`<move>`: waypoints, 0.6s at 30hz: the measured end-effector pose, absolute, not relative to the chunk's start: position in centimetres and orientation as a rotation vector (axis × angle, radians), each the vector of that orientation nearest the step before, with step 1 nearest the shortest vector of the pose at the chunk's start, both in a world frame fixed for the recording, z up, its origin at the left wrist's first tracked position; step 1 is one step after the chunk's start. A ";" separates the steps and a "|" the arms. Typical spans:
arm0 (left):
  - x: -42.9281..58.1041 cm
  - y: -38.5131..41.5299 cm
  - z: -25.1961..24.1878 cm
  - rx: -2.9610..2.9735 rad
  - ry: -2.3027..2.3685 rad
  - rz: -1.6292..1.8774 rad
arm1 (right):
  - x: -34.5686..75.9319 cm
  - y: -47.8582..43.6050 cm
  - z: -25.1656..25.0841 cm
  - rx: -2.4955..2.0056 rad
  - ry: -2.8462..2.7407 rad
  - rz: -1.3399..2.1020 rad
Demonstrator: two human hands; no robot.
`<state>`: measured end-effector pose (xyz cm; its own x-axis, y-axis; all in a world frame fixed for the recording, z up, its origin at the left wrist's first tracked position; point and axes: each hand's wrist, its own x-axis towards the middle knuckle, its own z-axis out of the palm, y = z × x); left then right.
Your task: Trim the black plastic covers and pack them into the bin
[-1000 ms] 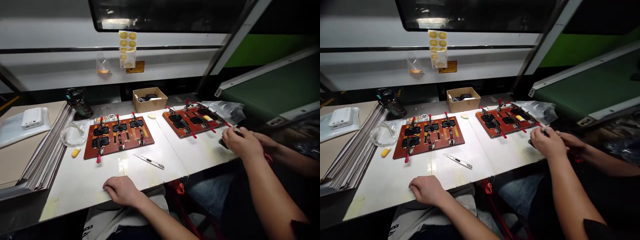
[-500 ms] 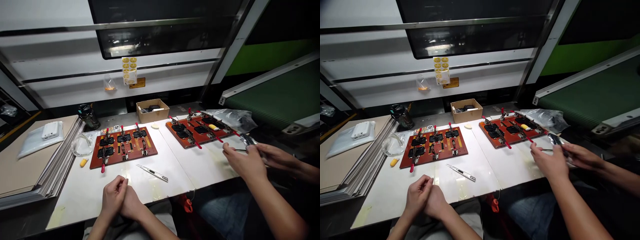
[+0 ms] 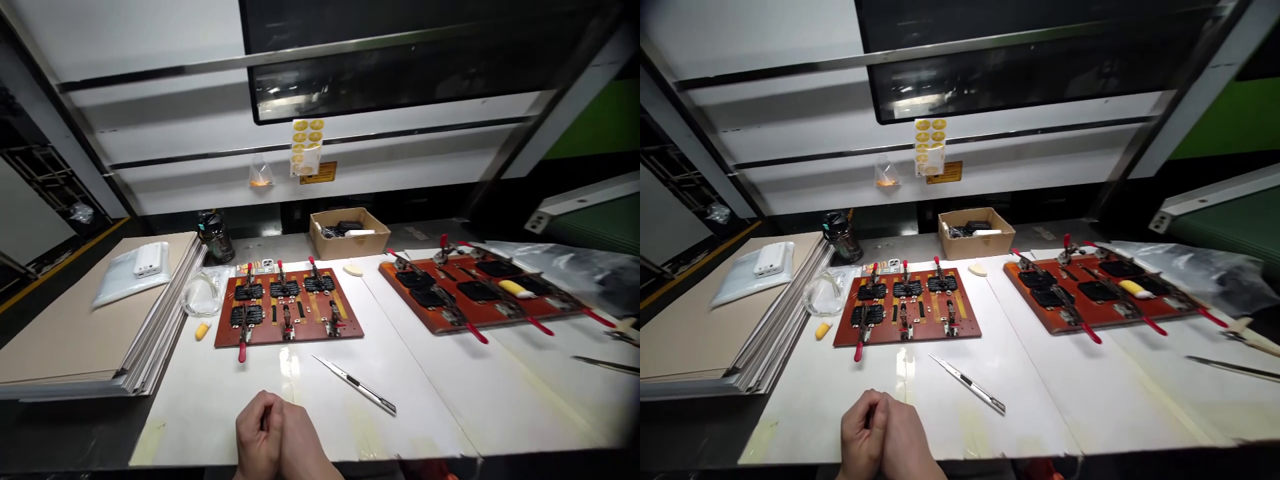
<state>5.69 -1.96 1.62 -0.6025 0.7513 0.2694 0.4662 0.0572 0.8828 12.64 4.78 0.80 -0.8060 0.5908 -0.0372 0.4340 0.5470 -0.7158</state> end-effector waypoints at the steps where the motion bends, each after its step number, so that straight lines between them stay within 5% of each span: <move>1: 5.6 -1.9 1.6 1.232 2.078 1.560 | 12.6 4.8 0.9 -0.869 -2.579 1.115; 12: 4.6 -1.7 2.1 1.187 2.051 1.484 | 12.5 5.6 2.0 -0.864 -2.681 1.271; 18: -5.3 1.4 8.3 1.131 2.205 1.555 | 12.5 5.6 -0.7 -0.680 -2.728 1.093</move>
<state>-5.29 1.45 8.28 -0.6816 0.6896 0.2448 0.4620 0.1461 0.8747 12.52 5.56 -0.69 -0.8909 0.4514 -0.0500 0.3610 0.6369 -0.6812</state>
